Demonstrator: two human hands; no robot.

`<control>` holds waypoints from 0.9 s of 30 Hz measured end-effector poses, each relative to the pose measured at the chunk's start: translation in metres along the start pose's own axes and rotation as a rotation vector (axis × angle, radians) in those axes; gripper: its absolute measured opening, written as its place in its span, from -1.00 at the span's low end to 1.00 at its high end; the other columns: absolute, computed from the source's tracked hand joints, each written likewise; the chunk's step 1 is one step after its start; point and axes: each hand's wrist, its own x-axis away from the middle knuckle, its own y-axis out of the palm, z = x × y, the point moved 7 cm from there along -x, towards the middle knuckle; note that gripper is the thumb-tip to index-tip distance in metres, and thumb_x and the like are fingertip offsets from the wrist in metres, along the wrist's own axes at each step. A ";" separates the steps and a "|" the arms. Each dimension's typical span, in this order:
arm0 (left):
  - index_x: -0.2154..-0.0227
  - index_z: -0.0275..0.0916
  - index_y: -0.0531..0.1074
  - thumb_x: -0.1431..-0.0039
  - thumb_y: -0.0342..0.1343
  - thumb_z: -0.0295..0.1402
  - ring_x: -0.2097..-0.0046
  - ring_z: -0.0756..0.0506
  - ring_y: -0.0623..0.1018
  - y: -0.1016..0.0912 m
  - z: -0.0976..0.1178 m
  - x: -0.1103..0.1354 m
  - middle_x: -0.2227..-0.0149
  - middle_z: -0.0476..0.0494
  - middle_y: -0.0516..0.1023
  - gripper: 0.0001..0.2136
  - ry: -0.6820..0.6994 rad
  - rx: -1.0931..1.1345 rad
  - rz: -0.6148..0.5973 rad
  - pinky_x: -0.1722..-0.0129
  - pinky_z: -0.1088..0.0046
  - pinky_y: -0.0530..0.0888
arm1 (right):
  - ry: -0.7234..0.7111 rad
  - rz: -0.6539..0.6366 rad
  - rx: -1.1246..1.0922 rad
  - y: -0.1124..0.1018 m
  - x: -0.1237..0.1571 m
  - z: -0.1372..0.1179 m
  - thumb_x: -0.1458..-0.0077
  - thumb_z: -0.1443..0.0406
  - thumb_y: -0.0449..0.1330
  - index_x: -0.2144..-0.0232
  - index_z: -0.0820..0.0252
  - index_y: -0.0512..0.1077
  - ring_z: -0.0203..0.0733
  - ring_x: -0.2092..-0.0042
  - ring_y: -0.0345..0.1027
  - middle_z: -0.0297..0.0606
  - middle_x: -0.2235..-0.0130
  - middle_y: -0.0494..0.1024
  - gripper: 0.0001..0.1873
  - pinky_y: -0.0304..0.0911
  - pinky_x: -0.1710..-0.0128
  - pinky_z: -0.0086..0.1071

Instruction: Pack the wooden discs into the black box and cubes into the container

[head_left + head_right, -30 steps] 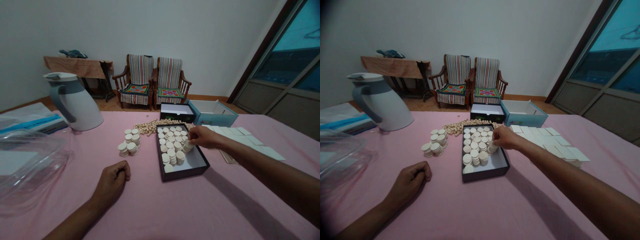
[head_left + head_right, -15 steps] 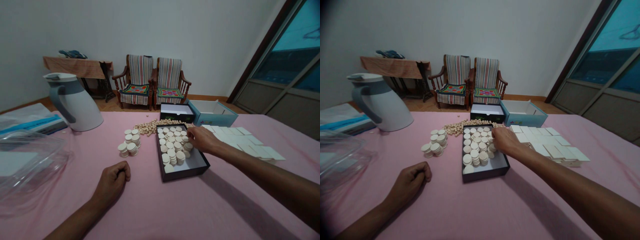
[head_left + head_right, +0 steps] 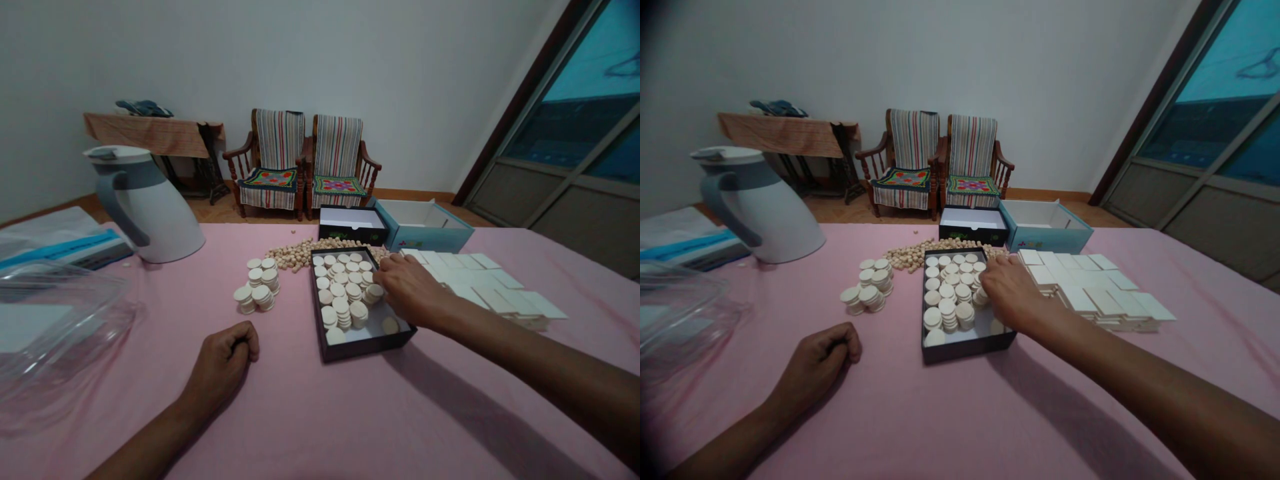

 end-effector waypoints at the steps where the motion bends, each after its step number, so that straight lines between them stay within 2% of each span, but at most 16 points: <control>1: 0.65 -0.21 0.28 0.14 -0.18 -0.42 0.55 -0.01 0.33 0.000 0.000 0.000 0.64 0.03 0.33 -0.84 0.003 0.000 0.000 0.49 0.50 0.24 | -0.001 0.044 0.038 -0.002 -0.002 0.001 0.02 0.45 0.11 0.40 0.23 0.55 0.04 0.10 0.31 -0.04 0.22 0.53 -0.79 0.10 0.22 -0.21; 6: 0.66 -0.21 0.28 0.14 -0.18 -0.42 0.55 -0.02 0.33 0.000 0.000 0.000 0.65 0.02 0.33 -0.84 -0.003 0.002 -0.001 0.49 0.50 0.23 | -0.008 0.096 0.069 0.006 -0.007 0.007 0.06 0.41 0.14 0.33 0.28 0.55 0.11 -0.05 0.20 0.04 0.00 0.44 -0.77 0.07 0.05 -0.10; 11: 0.66 -0.21 0.28 0.14 -0.18 -0.42 0.55 -0.01 0.32 0.001 -0.001 0.001 0.65 0.02 0.33 -0.84 -0.005 0.017 -0.008 0.50 0.50 0.23 | 0.031 0.062 0.023 0.017 -0.009 0.009 0.14 0.41 0.16 0.27 0.33 0.55 0.15 -0.28 -0.09 0.04 -0.23 0.23 -0.69 -0.15 -0.17 -0.01; 17: 0.66 -0.21 0.28 0.14 -0.17 -0.42 0.57 -0.01 0.30 0.002 -0.004 0.001 0.66 0.03 0.30 -0.84 -0.009 0.022 -0.010 0.52 0.51 0.21 | 0.069 0.046 -0.021 0.026 -0.012 0.009 0.13 0.42 0.16 0.25 0.36 0.55 0.18 -0.33 -0.21 0.06 -0.28 0.14 -0.67 -0.25 -0.22 0.00; 23: 0.66 -0.21 0.28 0.14 -0.18 -0.42 0.56 -0.01 0.32 0.001 0.000 0.000 0.65 0.02 0.32 -0.84 -0.005 0.016 -0.021 0.50 0.51 0.23 | 0.072 0.015 -0.048 0.031 -0.012 0.010 0.12 0.46 0.12 0.24 0.35 0.55 0.16 -0.33 -0.21 0.03 -0.28 0.16 -0.66 -0.24 -0.22 0.02; 27: 0.66 -0.21 0.28 0.14 -0.18 -0.42 0.56 -0.01 0.32 0.001 0.000 -0.001 0.65 0.03 0.33 -0.84 -0.007 0.011 -0.020 0.50 0.50 0.23 | 0.089 0.020 -0.092 0.032 -0.012 0.010 0.11 0.44 0.14 0.29 0.28 0.54 0.15 -0.32 -0.18 -0.02 -0.27 0.19 -0.72 -0.21 -0.20 0.02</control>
